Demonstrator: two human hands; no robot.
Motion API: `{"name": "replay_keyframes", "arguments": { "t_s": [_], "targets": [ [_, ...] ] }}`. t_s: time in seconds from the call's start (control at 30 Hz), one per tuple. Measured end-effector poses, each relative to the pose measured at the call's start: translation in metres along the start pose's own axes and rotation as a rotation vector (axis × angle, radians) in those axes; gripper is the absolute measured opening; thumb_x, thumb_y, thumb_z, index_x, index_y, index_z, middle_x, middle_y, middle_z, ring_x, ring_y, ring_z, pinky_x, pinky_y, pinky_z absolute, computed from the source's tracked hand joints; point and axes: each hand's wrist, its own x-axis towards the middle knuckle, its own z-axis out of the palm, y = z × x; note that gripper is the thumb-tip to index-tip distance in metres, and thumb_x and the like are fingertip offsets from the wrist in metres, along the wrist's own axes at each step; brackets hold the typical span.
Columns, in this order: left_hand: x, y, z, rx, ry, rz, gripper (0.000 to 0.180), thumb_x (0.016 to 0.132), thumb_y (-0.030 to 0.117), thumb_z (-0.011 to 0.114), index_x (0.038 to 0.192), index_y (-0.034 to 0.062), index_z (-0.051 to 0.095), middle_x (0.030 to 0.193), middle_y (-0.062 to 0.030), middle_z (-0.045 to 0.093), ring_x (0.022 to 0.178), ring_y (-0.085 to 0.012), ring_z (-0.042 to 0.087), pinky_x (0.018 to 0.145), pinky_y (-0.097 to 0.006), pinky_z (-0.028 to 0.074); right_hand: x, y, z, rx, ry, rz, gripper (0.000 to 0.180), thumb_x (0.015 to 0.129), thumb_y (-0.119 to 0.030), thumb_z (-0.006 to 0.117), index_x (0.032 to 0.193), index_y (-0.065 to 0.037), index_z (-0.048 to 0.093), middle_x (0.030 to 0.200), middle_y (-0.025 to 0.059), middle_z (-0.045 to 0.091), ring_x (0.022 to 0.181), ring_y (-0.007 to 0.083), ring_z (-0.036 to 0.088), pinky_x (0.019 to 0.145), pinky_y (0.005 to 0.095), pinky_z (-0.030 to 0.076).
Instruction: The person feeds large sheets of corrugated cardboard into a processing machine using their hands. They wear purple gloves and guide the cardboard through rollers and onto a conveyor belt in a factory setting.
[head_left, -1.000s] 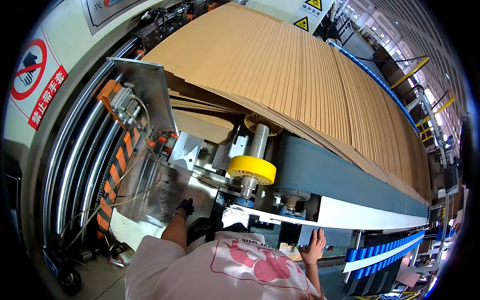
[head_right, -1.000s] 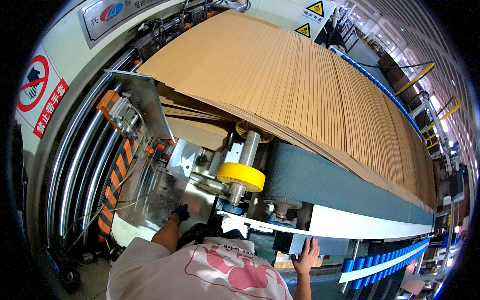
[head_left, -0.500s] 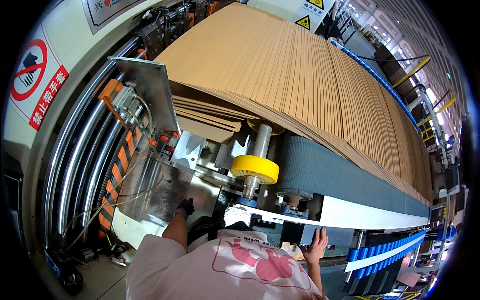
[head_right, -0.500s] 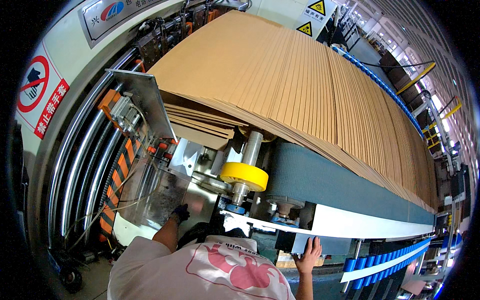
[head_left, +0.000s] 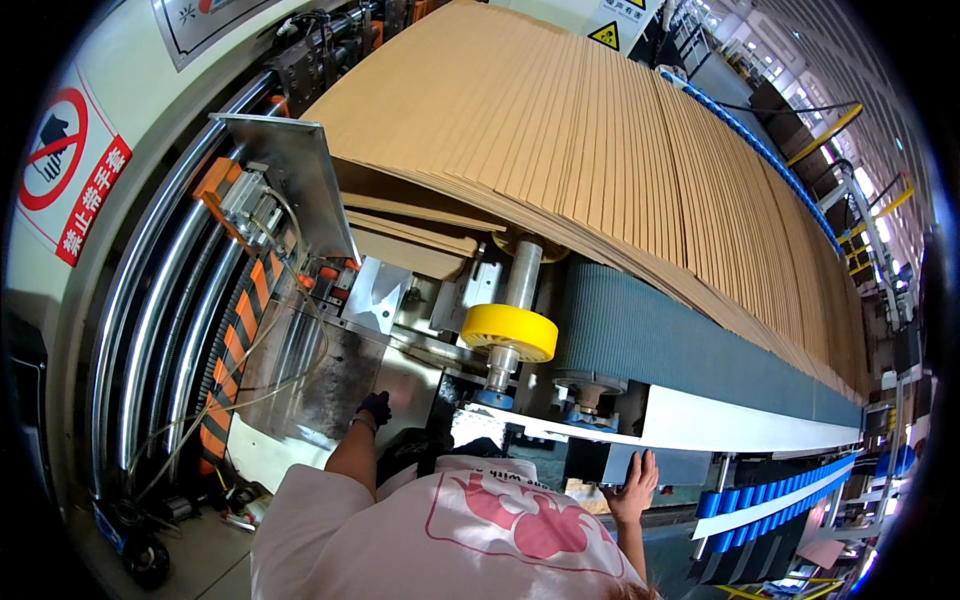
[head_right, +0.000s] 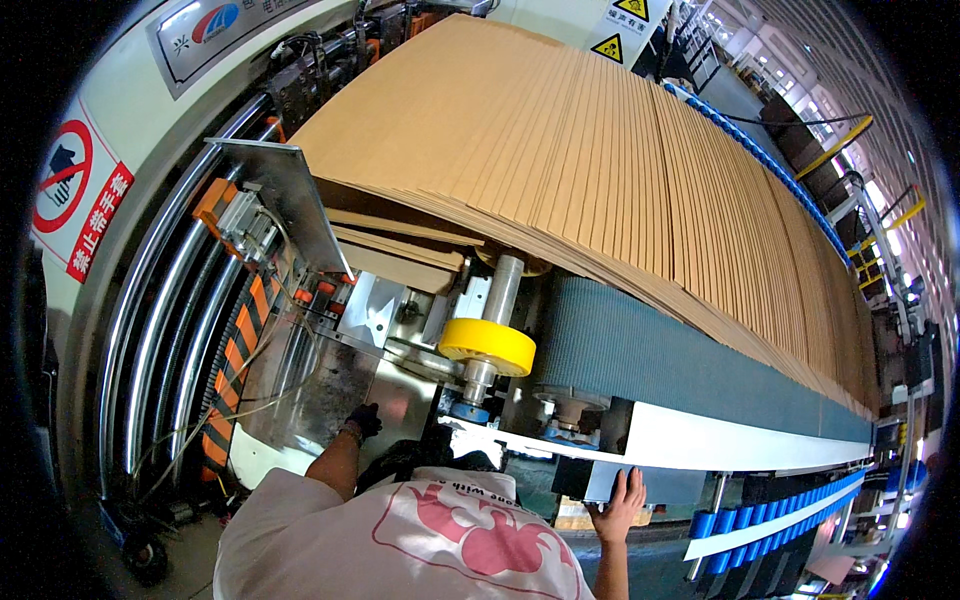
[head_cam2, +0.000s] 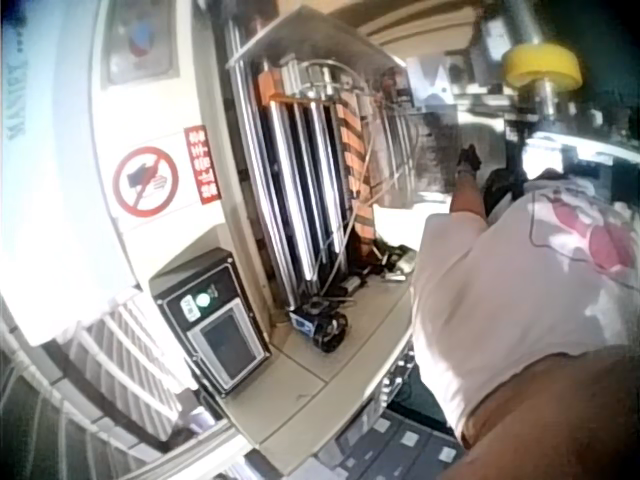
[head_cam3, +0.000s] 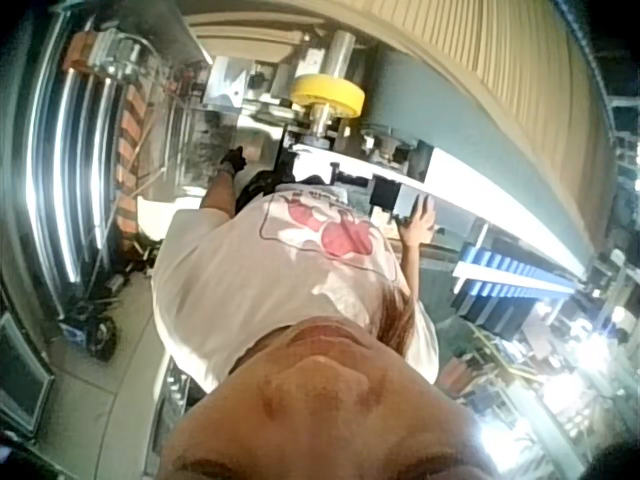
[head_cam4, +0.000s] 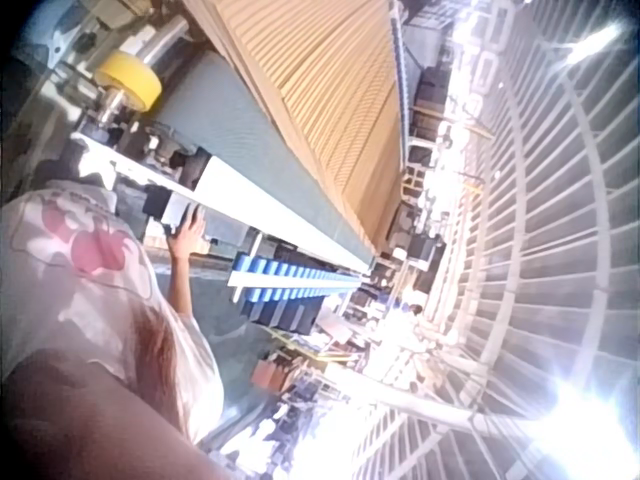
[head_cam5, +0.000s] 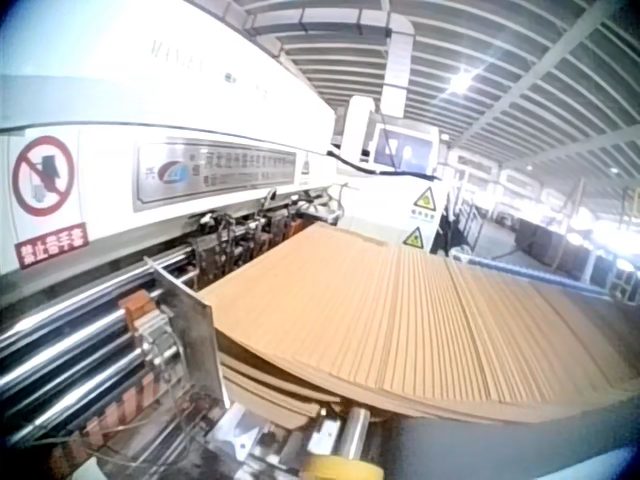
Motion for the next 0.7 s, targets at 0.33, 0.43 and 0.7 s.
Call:
{"name": "replay_keyframes", "arguments": {
  "t_s": [0.33,0.43,0.7],
  "targets": [
    [-0.007,0.006,0.007,0.015,-0.002,-0.002,0.034,0.09,0.04,0.055,0.099,0.0083,0.05,0.069,-0.0104,0.054,0.055,-0.027,0.057,0.046,-0.041,0.046,0.001,-0.002,-0.003,0.029,-0.008,0.011,0.105,0.049,-0.022,0.087,0.138,-0.008,0.034,0.146,0.0224,0.028,0.135,0.0418,0.026,0.109,0.0566,0.02],
    [-0.003,0.003,0.01,0.022,0.013,-0.001,0.035,0.091,0.041,0.055,0.103,0.0083,0.049,0.072,-0.0112,0.056,0.058,-0.0273,0.059,0.047,-0.042,0.048,0.002,-0.003,-0.003,0.037,-0.012,0.01,0.104,0.049,-0.022,0.087,0.138,-0.008,0.034,0.146,0.0224,0.028,0.135,0.0418,0.026,0.109,0.0566,0.02],
    [0.009,-0.005,0.008,0.09,-0.011,-0.041,0.054,0.089,0.049,0.055,0.13,0.0157,0.044,0.101,-0.0155,0.063,0.078,-0.0313,0.064,0.062,-0.046,0.054,0.001,0.001,-0.001,0.032,-0.005,-0.003,0.103,0.05,-0.025,0.086,0.138,-0.007,0.035,0.146,0.0227,0.029,0.135,0.0419,0.026,0.109,0.0567,0.02]
  ]
}}
